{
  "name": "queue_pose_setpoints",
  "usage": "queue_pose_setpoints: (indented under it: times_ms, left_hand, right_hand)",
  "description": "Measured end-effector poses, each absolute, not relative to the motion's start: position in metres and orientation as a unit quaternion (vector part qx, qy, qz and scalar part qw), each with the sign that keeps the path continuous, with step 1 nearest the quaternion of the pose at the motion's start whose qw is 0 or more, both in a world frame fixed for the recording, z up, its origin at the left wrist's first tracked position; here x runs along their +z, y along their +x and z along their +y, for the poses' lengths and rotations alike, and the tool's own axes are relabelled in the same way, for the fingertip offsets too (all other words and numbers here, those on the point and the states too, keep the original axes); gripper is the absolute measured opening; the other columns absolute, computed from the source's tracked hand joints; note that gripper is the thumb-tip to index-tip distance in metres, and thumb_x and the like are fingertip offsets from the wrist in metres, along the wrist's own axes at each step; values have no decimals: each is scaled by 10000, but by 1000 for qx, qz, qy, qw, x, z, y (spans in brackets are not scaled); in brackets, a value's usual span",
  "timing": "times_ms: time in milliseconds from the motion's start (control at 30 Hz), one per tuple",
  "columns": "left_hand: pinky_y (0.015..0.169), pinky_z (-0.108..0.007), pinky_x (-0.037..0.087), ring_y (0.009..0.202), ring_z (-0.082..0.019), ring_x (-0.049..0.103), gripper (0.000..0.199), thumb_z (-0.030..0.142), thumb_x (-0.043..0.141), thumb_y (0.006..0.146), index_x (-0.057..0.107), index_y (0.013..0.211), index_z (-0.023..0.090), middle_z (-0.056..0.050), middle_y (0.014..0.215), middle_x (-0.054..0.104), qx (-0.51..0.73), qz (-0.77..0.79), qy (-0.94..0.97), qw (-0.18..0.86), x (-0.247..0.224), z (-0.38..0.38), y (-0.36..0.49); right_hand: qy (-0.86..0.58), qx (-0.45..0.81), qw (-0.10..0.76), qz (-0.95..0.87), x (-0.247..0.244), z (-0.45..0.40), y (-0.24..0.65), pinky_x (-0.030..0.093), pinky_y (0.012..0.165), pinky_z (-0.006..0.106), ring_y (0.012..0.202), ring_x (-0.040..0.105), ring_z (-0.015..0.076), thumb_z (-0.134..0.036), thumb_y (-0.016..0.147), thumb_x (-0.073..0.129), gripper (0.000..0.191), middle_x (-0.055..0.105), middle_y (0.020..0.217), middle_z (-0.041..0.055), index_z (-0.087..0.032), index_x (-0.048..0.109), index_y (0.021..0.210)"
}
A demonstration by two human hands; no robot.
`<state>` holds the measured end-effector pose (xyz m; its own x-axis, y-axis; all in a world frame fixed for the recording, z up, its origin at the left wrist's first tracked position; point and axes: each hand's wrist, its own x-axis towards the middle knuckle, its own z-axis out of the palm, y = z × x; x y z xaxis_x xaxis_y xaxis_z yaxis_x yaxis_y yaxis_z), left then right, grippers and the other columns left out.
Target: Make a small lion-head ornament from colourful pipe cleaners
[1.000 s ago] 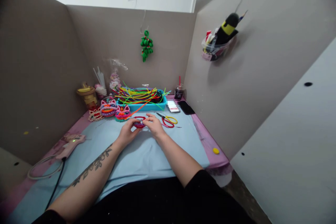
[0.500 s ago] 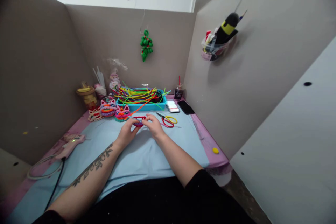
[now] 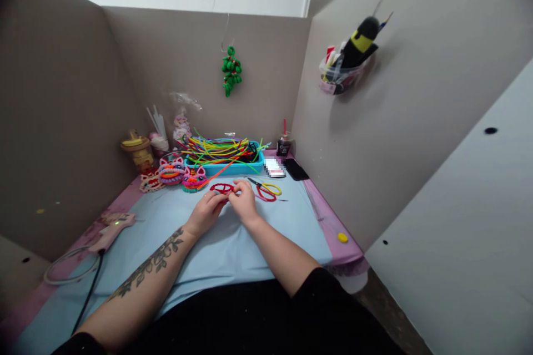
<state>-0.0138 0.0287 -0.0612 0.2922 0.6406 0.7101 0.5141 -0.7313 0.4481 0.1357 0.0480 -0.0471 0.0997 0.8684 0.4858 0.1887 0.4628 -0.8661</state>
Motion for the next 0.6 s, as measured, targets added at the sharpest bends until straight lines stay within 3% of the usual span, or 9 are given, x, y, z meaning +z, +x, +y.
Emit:
queue_pose_setpoints:
  times_ms: [133, 233, 333, 467, 600]
  left_hand:
    - [826, -341, 467, 874, -181, 586, 267, 237, 671, 729, 591, 982, 211, -52, 931, 607, 570, 379, 700, 205, -57, 31, -14]
    - [755, -292, 478, 827, -157, 590, 419, 225, 773, 609, 539, 954, 185, -39, 943, 592, 609, 331, 594, 409, -51, 33, -16]
    - [677, -256, 471, 732, -126, 588, 506, 188, 788, 589, 507, 1010, 177, -27, 912, 588, 564, 251, 519, 591, -44, 30, -20]
    - [665, -244, 465, 716, -123, 595, 517, 142, 773, 602, 499, 1039, 182, -9, 852, 592, 524, 195, 479, 677, -38, 25, -24]
    - [656, -250, 462, 705, -140, 609, 558, 138, 764, 608, 487, 1090, 182, -18, 828, 611, 480, 184, 489, 705, -36, 22, -25]
  right_hand:
    - [-413, 340, 611, -583, -48, 55, 140, 406, 918, 351, 994, 552, 214, -341, 721, 596, 150, 610, 951, 67, -199, 571, 679]
    - [-361, 398, 632, -558, -49, 63, 148, 399, 927, 359, 1013, 550, 214, -382, 762, 573, 190, 621, 963, 56, -200, 619, 789]
    - [-277, 441, 606, -601, -46, 65, 157, 374, 961, 360, 1071, 531, 218, -338, 750, 600, 163, 608, 1054, 53, -212, 659, 835]
    - [-221, 452, 534, -680, -38, 58, 166, 356, 986, 358, 1167, 478, 222, -284, 742, 628, 177, 531, 1210, 50, -237, 668, 908]
    - [-208, 465, 506, -696, -36, 56, 166, 336, 1009, 373, 1184, 465, 223, -299, 767, 613, 178, 548, 1191, 53, -232, 657, 926]
